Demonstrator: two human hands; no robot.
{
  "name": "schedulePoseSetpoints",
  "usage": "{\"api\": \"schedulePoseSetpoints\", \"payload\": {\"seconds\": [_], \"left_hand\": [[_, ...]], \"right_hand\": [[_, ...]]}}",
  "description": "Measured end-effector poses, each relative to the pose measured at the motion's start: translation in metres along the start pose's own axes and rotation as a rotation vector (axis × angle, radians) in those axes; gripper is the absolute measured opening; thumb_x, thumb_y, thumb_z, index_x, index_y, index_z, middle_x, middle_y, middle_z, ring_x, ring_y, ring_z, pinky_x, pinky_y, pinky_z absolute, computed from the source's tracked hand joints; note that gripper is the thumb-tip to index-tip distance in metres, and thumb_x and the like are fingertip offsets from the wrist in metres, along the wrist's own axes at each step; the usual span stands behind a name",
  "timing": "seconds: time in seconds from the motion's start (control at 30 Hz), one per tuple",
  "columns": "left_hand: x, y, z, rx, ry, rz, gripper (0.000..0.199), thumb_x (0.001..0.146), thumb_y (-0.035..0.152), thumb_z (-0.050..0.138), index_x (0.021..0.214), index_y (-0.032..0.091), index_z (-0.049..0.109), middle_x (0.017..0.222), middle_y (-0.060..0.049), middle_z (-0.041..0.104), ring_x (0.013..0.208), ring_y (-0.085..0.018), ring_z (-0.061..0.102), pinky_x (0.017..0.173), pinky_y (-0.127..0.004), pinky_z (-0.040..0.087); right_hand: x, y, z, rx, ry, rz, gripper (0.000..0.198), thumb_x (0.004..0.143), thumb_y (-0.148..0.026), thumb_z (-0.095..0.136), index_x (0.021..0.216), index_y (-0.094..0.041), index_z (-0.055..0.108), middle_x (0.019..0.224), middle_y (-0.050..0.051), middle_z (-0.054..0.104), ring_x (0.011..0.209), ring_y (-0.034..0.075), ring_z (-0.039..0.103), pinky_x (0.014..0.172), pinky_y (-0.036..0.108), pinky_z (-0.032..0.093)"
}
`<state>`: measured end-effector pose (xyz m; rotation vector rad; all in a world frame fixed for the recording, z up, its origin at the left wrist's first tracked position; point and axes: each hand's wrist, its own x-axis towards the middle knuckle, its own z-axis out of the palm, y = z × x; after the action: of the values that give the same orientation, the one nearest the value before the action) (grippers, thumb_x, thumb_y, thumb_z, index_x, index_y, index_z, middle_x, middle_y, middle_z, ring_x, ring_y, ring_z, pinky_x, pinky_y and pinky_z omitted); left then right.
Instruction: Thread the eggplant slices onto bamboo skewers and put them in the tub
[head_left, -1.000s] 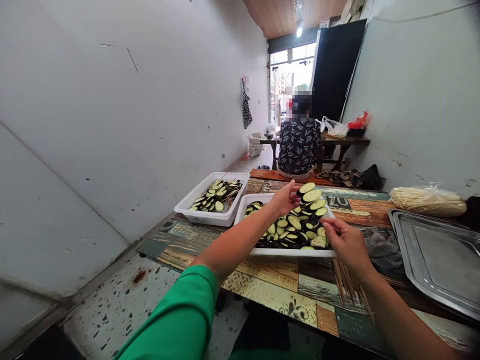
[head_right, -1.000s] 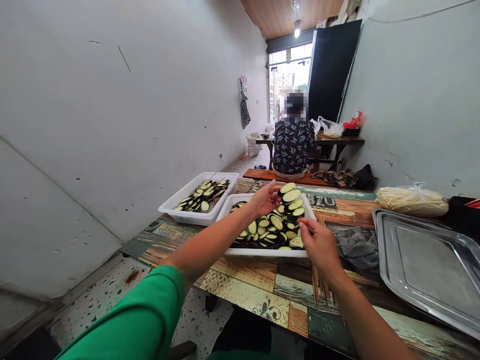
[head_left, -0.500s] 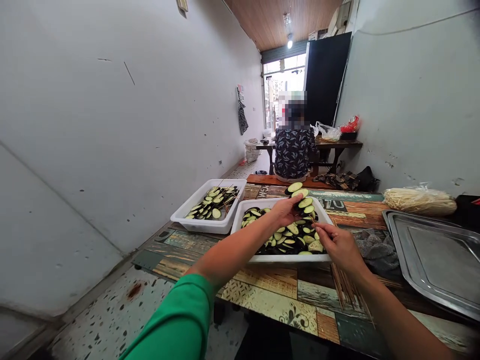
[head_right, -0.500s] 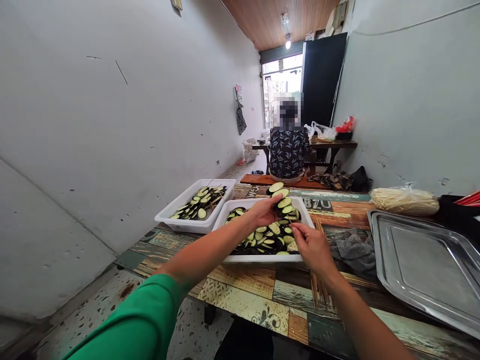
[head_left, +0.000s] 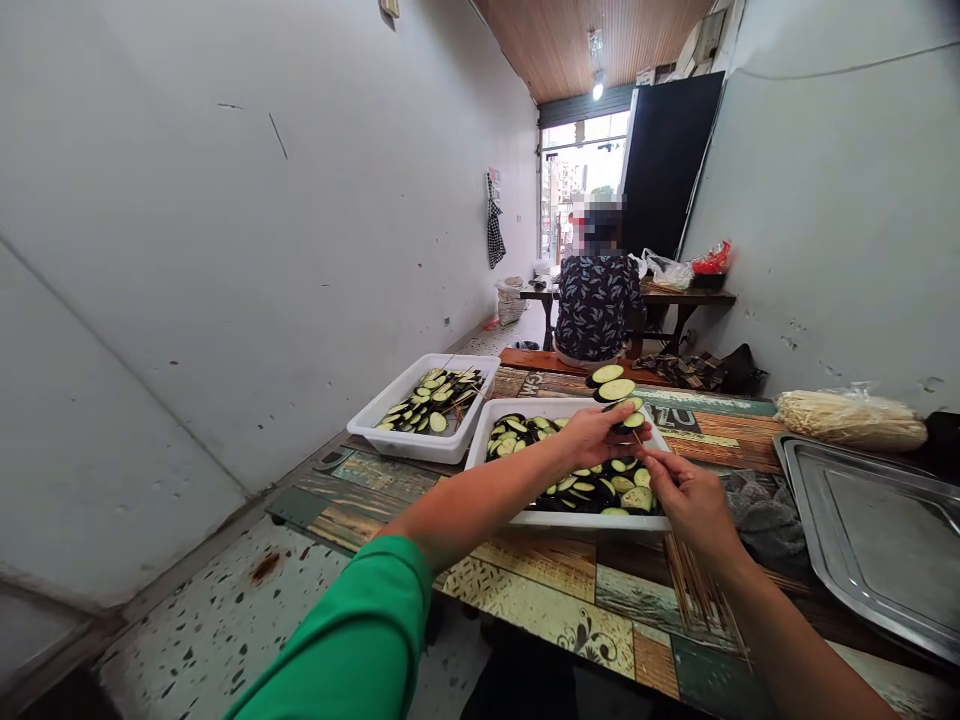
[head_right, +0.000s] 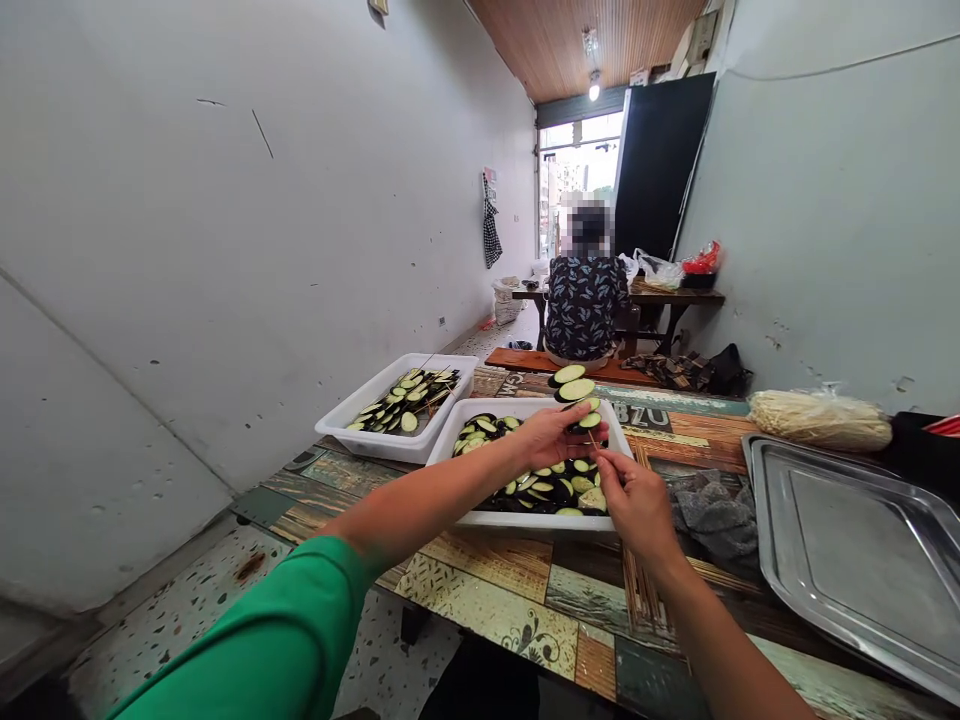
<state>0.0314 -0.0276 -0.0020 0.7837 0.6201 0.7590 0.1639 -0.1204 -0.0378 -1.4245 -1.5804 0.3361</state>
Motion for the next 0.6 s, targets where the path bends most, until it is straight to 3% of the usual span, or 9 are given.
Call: {"api": "schedulePoseSetpoints", "payload": {"seconds": [0.13,0.23,0.37,0.6], "left_hand": [[0.001,-0.007,0.003,-0.047,0.012,0.009,0.022,0.090,0.031,0.050,0.092,0.012,0.060,0.079,-0.009,0.067,0.074,-0.016,0.066,0.069,-0.030,0.051],[0.003,-0.008,0.001,-0.038,-0.009,0.049,0.019,0.087,0.029,0.055,0.091,0.011,0.061,0.079,-0.010,0.068,0.073,-0.016,0.067,0.072,-0.030,0.051],[0.001,-0.005,-0.001,-0.001,-0.083,-0.010,0.021,0.085,0.032,0.058,0.087,0.010,0.061,0.078,-0.011,0.068,0.073,-0.017,0.067,0.073,-0.031,0.051],[0.002,-0.019,0.005,0.072,-0.138,-0.058,0.019,0.079,0.030,0.066,0.084,0.012,0.061,0.078,-0.007,0.067,0.065,-0.012,0.062,0.069,-0.026,0.050]], "right_hand": [[0.000,0.000,0.000,-0.022,0.005,0.005,0.041,0.082,-0.043,0.048,0.096,-0.014,0.074,0.080,0.007,0.074,0.067,0.021,0.065,0.062,0.029,0.048],[-0.001,0.000,0.001,-0.021,0.001,0.000,0.040,0.082,-0.043,0.048,0.095,-0.015,0.074,0.083,0.007,0.075,0.069,0.021,0.065,0.064,0.029,0.048],[-0.002,0.002,0.001,-0.036,0.003,-0.008,0.038,0.083,-0.042,0.048,0.095,-0.017,0.074,0.086,0.007,0.075,0.071,0.021,0.065,0.065,0.029,0.048],[0.000,0.002,0.001,-0.039,0.053,0.054,0.041,0.081,-0.045,0.047,0.089,-0.014,0.073,0.071,0.007,0.071,0.060,0.019,0.060,0.057,0.028,0.044]]}}
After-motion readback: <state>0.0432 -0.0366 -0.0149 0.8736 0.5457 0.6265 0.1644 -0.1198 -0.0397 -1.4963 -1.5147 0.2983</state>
